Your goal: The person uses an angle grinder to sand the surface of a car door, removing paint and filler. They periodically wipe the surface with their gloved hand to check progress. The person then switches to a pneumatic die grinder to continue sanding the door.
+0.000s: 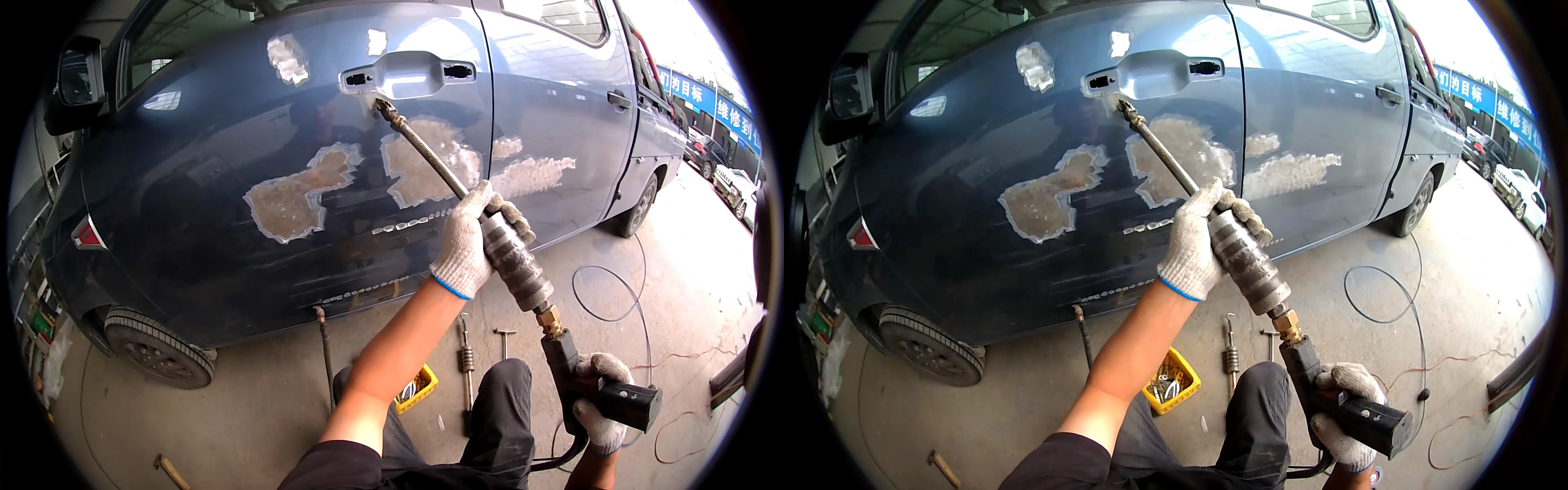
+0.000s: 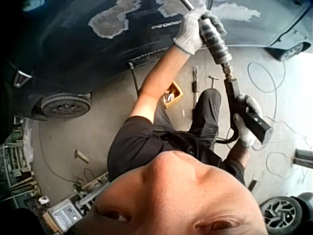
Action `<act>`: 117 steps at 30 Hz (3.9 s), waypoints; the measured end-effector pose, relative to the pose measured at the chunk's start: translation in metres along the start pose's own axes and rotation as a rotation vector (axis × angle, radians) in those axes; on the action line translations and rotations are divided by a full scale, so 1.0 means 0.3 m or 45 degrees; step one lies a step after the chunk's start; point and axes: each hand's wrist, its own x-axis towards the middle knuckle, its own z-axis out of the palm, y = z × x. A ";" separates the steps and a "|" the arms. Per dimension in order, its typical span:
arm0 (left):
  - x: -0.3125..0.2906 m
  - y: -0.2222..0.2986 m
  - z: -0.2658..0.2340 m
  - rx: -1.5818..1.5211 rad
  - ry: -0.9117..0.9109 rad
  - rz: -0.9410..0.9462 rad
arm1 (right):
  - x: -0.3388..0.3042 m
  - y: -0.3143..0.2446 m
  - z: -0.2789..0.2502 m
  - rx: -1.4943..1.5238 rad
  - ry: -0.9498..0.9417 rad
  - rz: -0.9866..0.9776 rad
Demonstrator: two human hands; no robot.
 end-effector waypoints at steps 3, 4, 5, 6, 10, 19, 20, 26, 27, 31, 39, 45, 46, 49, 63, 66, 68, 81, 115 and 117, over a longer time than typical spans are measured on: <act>-0.002 0.005 0.000 0.001 0.003 0.008 | 0.009 0.008 -0.016 -0.045 -0.043 -0.012; -0.003 0.006 0.003 0.004 0.000 0.010 | 0.013 0.009 -0.022 -0.047 -0.058 -0.018; -0.002 0.004 0.005 -0.010 -0.002 0.013 | 0.018 -0.001 -0.024 -0.022 -0.065 -0.018; -0.001 0.000 0.009 -0.023 -0.004 0.016 | 0.018 -0.010 -0.024 0.008 -0.054 -0.012; -0.004 0.001 0.027 -0.029 0.009 0.024 | 0.011 -0.041 -0.025 0.113 0.026 0.056; -0.025 0.003 0.049 -0.175 0.008 0.085 | 0.002 -0.075 -0.002 0.185 0.076 0.070; -0.026 0.002 0.049 -0.171 0.021 0.085 | 0.002 -0.077 0.002 0.186 0.081 0.073; -0.031 0.003 0.059 -0.149 0.066 0.089 | -0.008 -0.090 0.012 0.196 0.103 0.088; -0.032 0.002 0.061 -0.136 0.080 0.088 | -0.008 -0.098 0.013 0.194 0.102 0.098; -0.034 0.005 0.064 -0.162 0.087 0.095 | -0.014 -0.087 -0.012 0.187 0.054 0.099; -0.009 0.066 0.085 -0.214 0.153 0.039 | -0.014 -0.107 -0.011 0.110 0.041 0.125; -0.035 -0.010 0.095 -0.117 0.217 0.179 | -0.014 -0.084 -0.036 0.061 -0.034 0.039; -0.034 -0.010 0.100 -0.111 0.228 0.168 | -0.016 -0.084 -0.034 0.048 -0.028 0.032; -0.023 0.007 0.088 -0.025 0.199 0.181 | -0.012 -0.095 -0.019 0.049 0.004 0.037; 0.017 0.105 0.132 0.120 0.442 0.232 | -0.013 -0.077 -0.026 0.024 0.035 0.060; 0.003 0.071 0.082 0.141 0.338 0.214 | -0.038 -0.079 -0.041 0.058 -0.007 0.074; 0.005 0.026 0.041 0.293 0.182 0.244 | -0.055 -0.078 -0.043 0.082 0.008 0.079; -0.049 -0.027 0.047 0.090 0.169 0.306 | -0.023 -0.082 -0.003 0.091 0.031 0.109; 0.022 0.057 0.010 -0.621 -0.686 0.109 | -0.049 -0.037 -0.047 0.127 -0.125 -0.046; -0.016 0.062 0.079 -0.080 -0.083 0.168 | -0.057 -0.050 -0.044 0.102 -0.039 -0.022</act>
